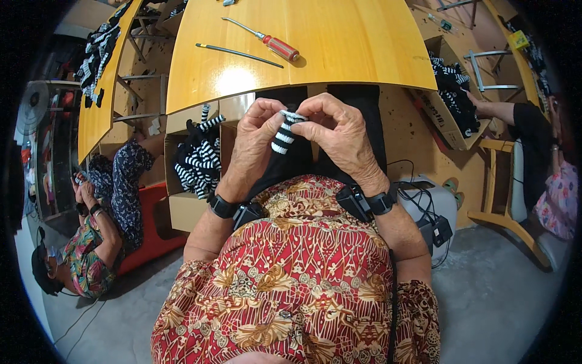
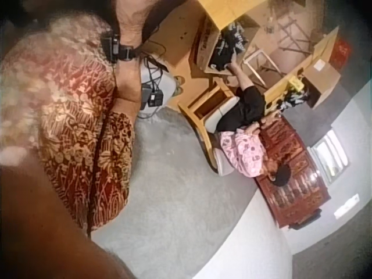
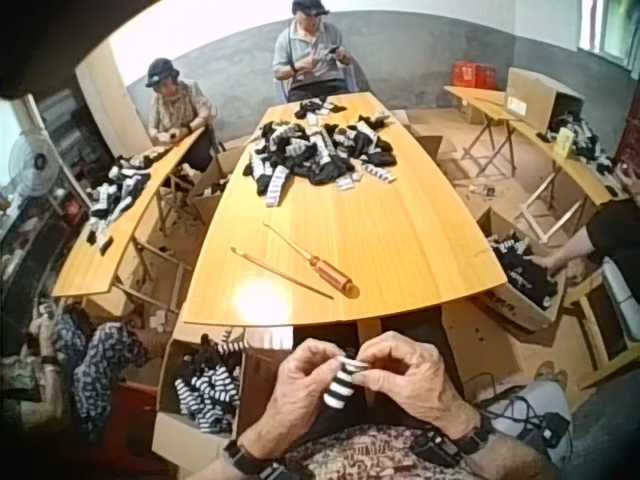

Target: The person sits at a wooden table and uses a red-handled screwdriver to pull the fabric of black and white striped socks inside out. They repeatedly insert the tool into the sock opening and pull the fabric over the tool to turn the sock, then place the finished item on the table.

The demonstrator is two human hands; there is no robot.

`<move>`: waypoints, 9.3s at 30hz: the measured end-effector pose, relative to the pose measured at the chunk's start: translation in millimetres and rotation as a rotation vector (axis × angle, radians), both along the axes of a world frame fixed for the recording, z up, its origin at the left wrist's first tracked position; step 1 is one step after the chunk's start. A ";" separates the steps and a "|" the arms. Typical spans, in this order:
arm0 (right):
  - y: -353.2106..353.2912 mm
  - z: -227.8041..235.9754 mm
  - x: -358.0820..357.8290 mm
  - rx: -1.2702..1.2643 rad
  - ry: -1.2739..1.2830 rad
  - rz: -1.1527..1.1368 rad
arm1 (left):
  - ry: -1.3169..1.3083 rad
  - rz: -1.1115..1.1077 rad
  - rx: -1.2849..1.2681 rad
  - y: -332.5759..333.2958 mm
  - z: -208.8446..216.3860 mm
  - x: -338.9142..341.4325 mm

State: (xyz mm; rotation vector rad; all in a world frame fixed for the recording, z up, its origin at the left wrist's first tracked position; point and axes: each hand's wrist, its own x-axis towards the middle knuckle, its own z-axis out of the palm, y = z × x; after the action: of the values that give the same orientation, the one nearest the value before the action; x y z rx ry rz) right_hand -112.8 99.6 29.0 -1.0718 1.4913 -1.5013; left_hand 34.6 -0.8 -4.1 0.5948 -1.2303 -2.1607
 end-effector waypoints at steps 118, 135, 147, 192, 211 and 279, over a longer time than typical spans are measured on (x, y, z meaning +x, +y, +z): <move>55.3 20.7 6.7 -0.161 0.707 0.065 | 0.702 0.359 0.847 -96.4 10.2 15.4; 55.5 8.0 9.3 -0.132 0.761 0.042 | 0.667 0.326 0.870 -83.9 12.3 7.0; 55.5 6.7 13.6 -0.079 0.727 -0.008 | 0.554 0.444 0.716 -77.8 16.9 -2.0; -13.4 16.5 28.2 -0.266 0.488 -0.155 | 0.404 0.272 0.269 -31.0 56.9 -48.4; 20.0 11.7 11.8 -0.313 0.515 -0.039 | 0.588 0.306 0.201 -71.8 86.6 -35.7; -53.7 143.3 64.6 -0.693 0.515 0.635 | 0.355 0.185 0.507 -90.3 25.7 17.4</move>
State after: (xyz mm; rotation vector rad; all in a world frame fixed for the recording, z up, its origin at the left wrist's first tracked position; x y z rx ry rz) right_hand -48.2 45.9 172.2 -2.2251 0.7551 -1.3295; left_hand 52.0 -91.1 21.6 0.4716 -0.4230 -2.2936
